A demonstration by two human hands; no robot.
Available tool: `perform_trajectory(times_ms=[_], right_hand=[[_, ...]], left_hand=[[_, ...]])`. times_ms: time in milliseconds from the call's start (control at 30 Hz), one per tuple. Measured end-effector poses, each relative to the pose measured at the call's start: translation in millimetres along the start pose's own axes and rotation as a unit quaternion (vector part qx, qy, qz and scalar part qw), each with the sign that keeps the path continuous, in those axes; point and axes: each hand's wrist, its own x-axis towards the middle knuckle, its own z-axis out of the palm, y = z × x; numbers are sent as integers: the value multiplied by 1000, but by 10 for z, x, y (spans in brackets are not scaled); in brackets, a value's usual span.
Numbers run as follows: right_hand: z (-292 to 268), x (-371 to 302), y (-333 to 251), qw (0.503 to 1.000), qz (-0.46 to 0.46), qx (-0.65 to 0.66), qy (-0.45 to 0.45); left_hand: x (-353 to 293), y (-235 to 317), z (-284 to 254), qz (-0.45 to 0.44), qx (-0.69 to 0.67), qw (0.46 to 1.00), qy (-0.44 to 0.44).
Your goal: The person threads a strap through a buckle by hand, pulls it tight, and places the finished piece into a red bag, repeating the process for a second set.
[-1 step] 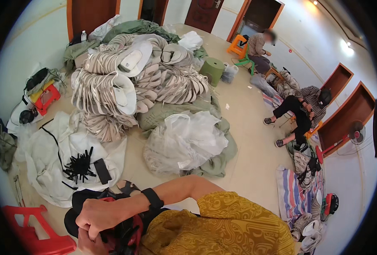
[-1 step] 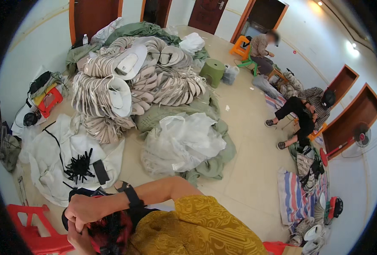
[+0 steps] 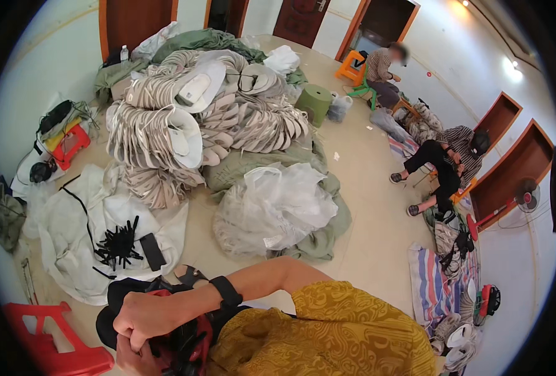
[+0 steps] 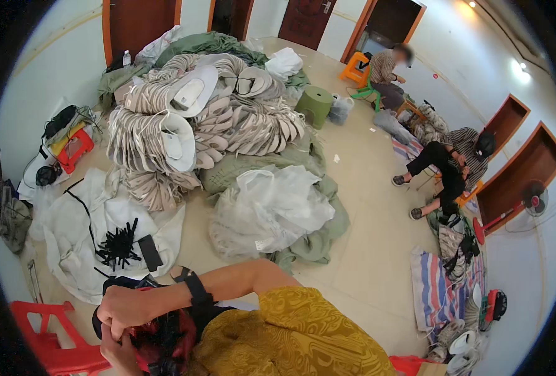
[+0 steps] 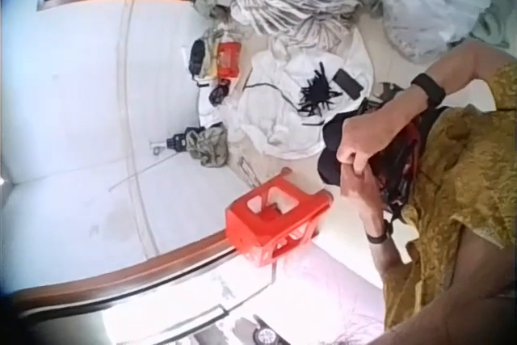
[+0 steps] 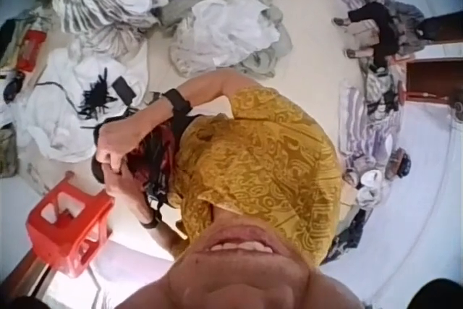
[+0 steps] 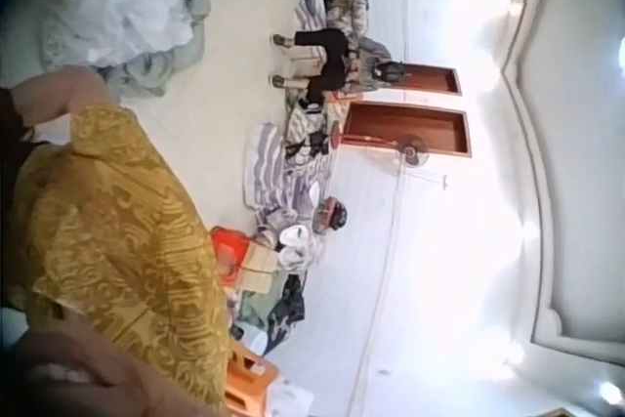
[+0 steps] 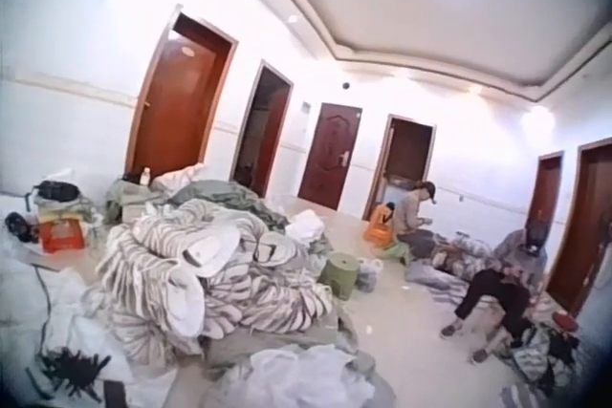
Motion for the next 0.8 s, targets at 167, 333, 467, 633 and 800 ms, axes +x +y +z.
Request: perform_trajectory(times_ms=[167, 333, 467, 633, 800], right_hand=[[-52, 15, -68, 981, 131, 130, -52], [-69, -1, -55, 935, 234, 262, -56], [-34, 15, -123, 911, 248, 324, -56], [0, -3, -341, 892, 228, 386, -61], [-181, -84, -298, 909, 245, 335, -44]], left_hand=[[-44, -106, -15, 40, 33, 998, -22], [-25, -22, -63, 142, 29, 989, 5], [-62, -64, -121, 164, 32, 986, 26], [-324, -226, -115, -7, -152, 988, 38], [-139, -95, -146, 5, -203, 979, 6]])
